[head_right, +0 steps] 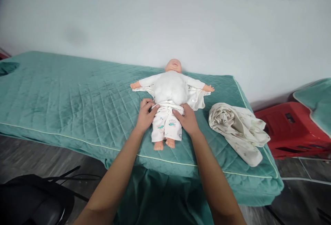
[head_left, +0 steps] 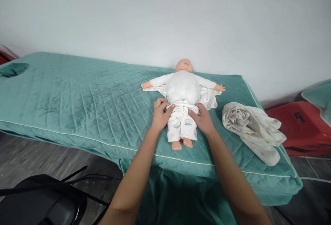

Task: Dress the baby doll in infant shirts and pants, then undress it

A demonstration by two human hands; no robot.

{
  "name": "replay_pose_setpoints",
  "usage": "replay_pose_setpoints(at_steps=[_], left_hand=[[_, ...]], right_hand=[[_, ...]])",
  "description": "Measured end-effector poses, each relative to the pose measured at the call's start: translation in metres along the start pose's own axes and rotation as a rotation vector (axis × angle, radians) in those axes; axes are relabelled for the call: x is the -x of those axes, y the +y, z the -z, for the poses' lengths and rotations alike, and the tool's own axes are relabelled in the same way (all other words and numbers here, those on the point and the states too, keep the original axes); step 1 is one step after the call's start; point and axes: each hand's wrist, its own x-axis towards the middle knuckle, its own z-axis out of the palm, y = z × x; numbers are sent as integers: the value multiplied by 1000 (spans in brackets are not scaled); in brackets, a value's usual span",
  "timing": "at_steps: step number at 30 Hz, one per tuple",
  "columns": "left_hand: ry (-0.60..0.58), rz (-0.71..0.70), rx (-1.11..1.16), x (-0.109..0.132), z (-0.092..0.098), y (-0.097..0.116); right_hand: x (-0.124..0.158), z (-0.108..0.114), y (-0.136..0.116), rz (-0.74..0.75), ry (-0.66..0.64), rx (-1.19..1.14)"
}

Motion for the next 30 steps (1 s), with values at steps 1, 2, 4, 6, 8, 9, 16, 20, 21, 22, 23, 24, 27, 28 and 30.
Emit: replay_pose_setpoints(at_steps=[1,2,4,6,8,9,16,20,21,22,23,24,27,28,30], left_hand=[[1,-16,-10,6,2,3],[4,-32,-13,12,4,6],[16,-52,-10,24,7,11],[14,-39,4,33,9,13],[-17,-4,32,37,8,12],[-39,12,48,37,8,11],[-118,17,110,31,6,5],[-130,22,127,31,7,4],[-132,28,133,31,8,4],[-133,32,138,31,8,4],[-134,35,141,31,8,5],[-134,37,141,30,8,4],[-125,39,139,26,7,3],[-120,41,139,25,6,3],[-110,46,136,23,5,3]], right_hand=[[0,0,1,-2,5,4],[-1,0,1,-1,10,8],[-2,-1,3,12,23,16],[-3,-2,5,38,48,28],[-4,-2,5,82,88,42],[-4,-2,5,106,108,49],[4,1,-3,27,142,56],[29,6,-11,-37,101,-21],[36,7,-13,-36,87,-40],[44,8,-15,-33,74,-57],[50,9,-16,-31,60,-71],[56,9,-17,-31,46,-81],[63,8,-19,-39,6,-92],[62,7,-19,-42,-6,-97],[59,3,-19,-59,-6,-106]])
